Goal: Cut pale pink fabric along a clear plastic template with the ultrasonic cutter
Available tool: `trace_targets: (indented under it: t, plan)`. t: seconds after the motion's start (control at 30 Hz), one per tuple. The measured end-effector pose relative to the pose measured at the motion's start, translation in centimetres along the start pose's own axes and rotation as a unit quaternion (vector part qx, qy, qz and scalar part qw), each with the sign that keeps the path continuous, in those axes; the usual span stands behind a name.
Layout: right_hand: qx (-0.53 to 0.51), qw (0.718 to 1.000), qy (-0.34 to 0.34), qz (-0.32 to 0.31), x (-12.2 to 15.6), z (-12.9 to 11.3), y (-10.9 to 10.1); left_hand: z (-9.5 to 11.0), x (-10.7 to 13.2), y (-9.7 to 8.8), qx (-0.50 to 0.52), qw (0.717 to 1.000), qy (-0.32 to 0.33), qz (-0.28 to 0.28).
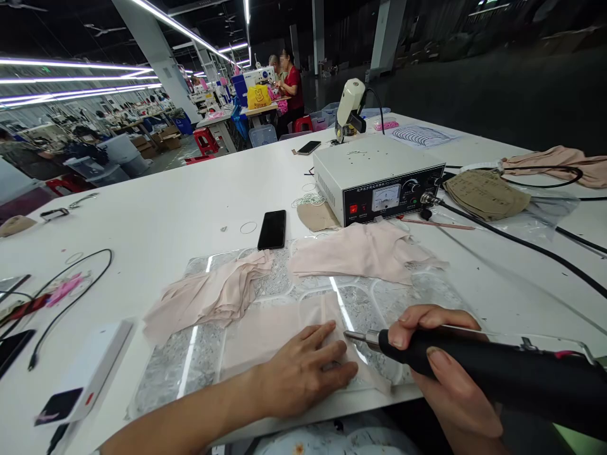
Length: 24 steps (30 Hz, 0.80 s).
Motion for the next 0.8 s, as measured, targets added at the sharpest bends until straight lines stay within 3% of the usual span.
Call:
trace_targets:
  t: [0.8]
  plan:
    - [0.044, 0.998, -0.028, -0.045, -0.53, 0.07, 0.08, 0.00, 0.02, -0.17, 0.005, 1.000, 0.003, -0.004]
Point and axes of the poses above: each hand's wrist, its own x-axis away from the middle knuckle, its own y-axis out of the palm, z = x × y, the point moved 7 cm from there along -x, towards the middle knuckle, and after that the axes turned 2 degrees about -z, right-handed, at the moved point
